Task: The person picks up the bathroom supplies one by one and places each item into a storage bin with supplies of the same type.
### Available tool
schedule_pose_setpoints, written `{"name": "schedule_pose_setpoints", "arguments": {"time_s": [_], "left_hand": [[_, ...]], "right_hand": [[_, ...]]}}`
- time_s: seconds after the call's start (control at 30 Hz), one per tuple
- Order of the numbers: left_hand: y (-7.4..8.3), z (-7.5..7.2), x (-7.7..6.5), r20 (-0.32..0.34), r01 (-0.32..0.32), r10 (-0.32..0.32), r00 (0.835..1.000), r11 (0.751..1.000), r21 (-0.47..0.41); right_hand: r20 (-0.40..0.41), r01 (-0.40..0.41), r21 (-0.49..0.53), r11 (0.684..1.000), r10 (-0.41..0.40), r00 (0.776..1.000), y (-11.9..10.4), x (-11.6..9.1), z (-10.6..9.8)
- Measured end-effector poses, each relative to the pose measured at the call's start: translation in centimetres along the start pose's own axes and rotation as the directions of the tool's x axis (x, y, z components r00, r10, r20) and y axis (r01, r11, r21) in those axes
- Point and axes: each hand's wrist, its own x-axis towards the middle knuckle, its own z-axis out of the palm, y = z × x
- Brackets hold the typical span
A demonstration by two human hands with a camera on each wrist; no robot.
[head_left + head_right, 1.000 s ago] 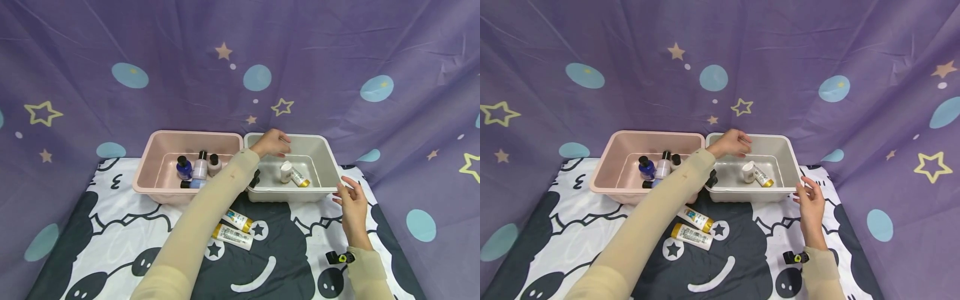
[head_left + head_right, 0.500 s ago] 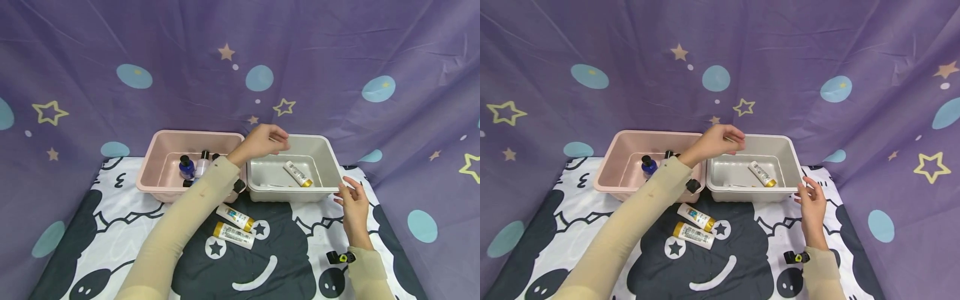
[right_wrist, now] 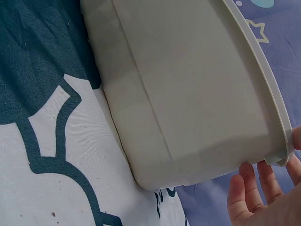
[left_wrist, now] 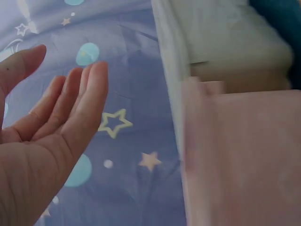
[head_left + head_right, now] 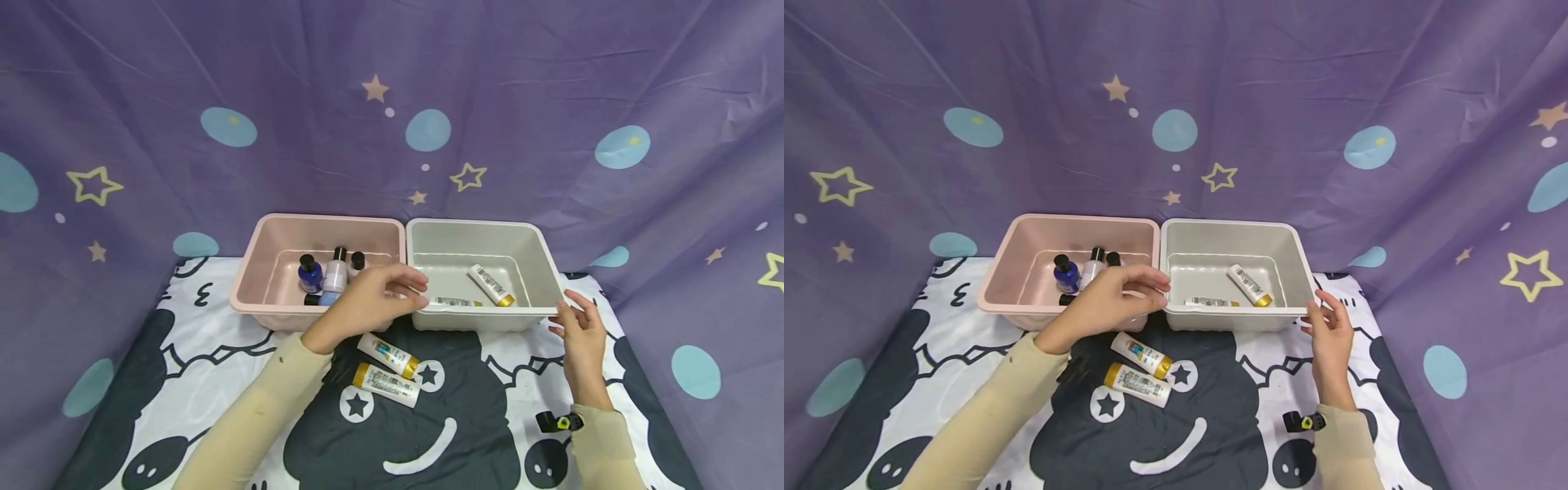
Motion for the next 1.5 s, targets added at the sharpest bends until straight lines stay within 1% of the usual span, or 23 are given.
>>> {"name": "schedule_pose_setpoints", "arguments": {"time_s": [0.07, 0.23, 0.33, 0.4, 0.57, 0.63, 0.8, 0.9, 1.03, 1.1, 1.27, 1.37, 1.5], "left_hand": [[-0.8, 0.2, -1.2, 0.005, 0.001, 0.000, 1.000, 0.999, -0.038], [-2.6, 0.8, -3.9, 0.044, 0.038, -0.033, 0.998, 0.992, -0.117], [-3.8, 1.1, -5.2, 0.061, 0.049, -0.042, 0.997, 0.992, -0.119], [-4.8, 1.4, -6.0, 0.059, 0.053, -0.046, 0.997, 0.991, -0.119], [-7.5, 2.3, -7.8, 0.023, 0.112, -0.110, 0.994, 0.987, -0.114], [-8.7, 2.5, -8.4, 0.006, 0.142, -0.142, 0.990, 0.986, -0.091], [-11.3, 2.7, -9.5, -0.038, 0.178, -0.177, 0.983, 0.984, 0.000], [-12.4, 2.7, -9.8, -0.057, 0.202, -0.199, 0.978, 0.977, 0.061], [-13.6, 2.7, -10.2, -0.046, 0.226, -0.222, 0.974, 0.963, 0.144], [-14.1, 2.7, -10.3, -0.031, 0.227, -0.225, 0.974, 0.957, 0.182], [-14.8, 2.9, -10.5, -0.008, 0.200, -0.205, 0.979, 0.946, 0.255], [-14.8, 2.9, -10.6, 0.004, 0.191, -0.200, 0.980, 0.939, 0.286], [-14.6, 2.8, -10.7, 0.033, 0.153, -0.176, 0.984, 0.924, 0.351]], "right_hand": [[-0.001, 0.004, -0.002, 1.000, -0.004, 1.000, 0.0, 0.0, -0.1], [-0.006, -0.006, -0.001, 1.000, 0.006, 1.000, 0.1, 0.0, -0.2], [-0.003, -0.004, 0.011, 1.000, 0.004, 1.000, 0.2, 0.1, -0.3], [-0.001, 0.000, 0.013, 1.000, 0.000, 1.000, 0.3, 0.1, -0.4], [-0.003, 0.009, 0.007, 1.000, -0.009, 1.000, 0.4, 0.1, -0.4], [-0.003, 0.012, 0.007, 1.000, -0.012, 1.000, 0.5, 0.1, -0.4], [-0.003, 0.016, 0.006, 1.000, -0.016, 1.000, 0.5, 0.0, -0.4], [-0.006, 0.014, 0.000, 1.000, -0.014, 1.000, 0.5, 0.0, -0.3], [-0.005, 0.010, -0.008, 1.000, -0.010, 1.000, 0.3, -0.1, -0.3], [-0.005, 0.007, -0.010, 1.000, -0.007, 1.000, 0.3, -0.1, -0.2], [-0.002, 0.005, -0.008, 1.000, -0.005, 1.000, 0.2, -0.2, -0.2], [-0.001, 0.005, -0.009, 1.000, -0.005, 1.000, 0.2, -0.2, -0.1], [0.000, 0.008, -0.005, 1.000, -0.008, 1.000, 0.1, -0.2, -0.1]]}}
